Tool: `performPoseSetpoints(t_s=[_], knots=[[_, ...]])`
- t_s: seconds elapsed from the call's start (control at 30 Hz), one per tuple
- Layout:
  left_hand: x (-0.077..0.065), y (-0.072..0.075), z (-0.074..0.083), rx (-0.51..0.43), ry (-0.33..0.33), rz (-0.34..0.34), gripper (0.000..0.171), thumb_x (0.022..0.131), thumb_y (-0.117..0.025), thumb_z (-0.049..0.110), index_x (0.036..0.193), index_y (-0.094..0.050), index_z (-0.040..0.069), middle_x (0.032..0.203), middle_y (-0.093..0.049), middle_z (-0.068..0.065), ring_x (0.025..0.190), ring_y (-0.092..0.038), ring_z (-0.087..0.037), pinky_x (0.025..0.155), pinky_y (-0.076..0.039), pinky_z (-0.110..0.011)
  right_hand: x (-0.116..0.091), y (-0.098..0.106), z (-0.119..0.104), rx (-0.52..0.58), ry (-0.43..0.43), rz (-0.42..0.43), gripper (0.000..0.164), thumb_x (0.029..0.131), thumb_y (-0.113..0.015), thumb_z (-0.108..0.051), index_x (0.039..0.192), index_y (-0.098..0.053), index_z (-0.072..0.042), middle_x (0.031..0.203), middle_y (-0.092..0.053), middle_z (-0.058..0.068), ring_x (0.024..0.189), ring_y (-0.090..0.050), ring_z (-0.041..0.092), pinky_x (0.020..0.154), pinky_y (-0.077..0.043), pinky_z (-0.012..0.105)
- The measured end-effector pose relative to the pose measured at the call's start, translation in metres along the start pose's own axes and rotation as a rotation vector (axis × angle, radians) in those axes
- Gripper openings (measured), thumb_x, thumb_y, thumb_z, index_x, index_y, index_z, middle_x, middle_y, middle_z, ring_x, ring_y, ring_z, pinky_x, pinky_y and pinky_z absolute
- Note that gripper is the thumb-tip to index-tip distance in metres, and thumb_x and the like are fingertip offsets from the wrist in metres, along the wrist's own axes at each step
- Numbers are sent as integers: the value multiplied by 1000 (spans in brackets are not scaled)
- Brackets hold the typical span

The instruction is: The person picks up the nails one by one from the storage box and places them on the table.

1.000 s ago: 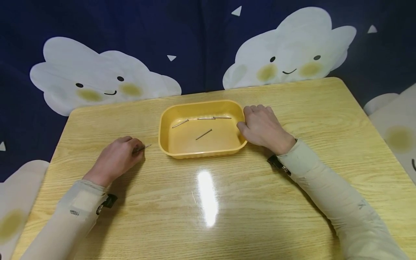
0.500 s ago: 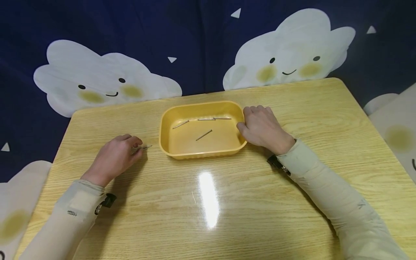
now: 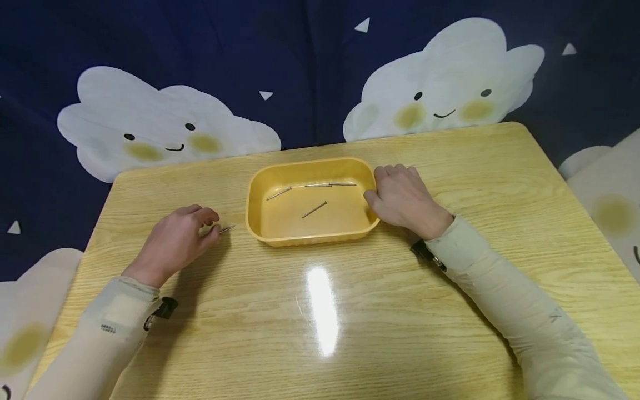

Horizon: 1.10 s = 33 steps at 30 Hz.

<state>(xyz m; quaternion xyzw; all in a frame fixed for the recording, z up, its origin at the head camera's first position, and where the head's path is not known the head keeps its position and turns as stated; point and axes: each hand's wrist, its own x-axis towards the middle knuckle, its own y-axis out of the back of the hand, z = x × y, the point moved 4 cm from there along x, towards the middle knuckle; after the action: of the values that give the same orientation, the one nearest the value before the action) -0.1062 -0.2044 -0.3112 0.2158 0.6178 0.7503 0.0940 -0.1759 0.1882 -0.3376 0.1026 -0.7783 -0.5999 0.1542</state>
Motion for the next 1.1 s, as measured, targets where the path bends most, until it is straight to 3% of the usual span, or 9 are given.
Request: performPoseSetpoints(t_s=[0.4, 1.1], knots=[[3, 10, 7, -9, -33, 63, 9, 89, -72, 11, 95, -76, 5, 84, -73, -10, 72, -68, -23, 61, -56, -44, -1, 1, 1, -11, -9, -27, 27, 97, -49, -27, 83, -53, -5, 77, -54, 12, 73, -50, 33, 67, -33, 38], [13, 18, 19, -14, 0, 85, 15, 93, -63, 15, 96, -74, 6, 88, -74, -11, 76, -69, -25, 62, -56, -44, 1, 0, 0, -6, -17, -48, 27, 98, -47, -28, 84, -54, -5, 78, -54, 12, 73, -50, 32, 68, -33, 38]])
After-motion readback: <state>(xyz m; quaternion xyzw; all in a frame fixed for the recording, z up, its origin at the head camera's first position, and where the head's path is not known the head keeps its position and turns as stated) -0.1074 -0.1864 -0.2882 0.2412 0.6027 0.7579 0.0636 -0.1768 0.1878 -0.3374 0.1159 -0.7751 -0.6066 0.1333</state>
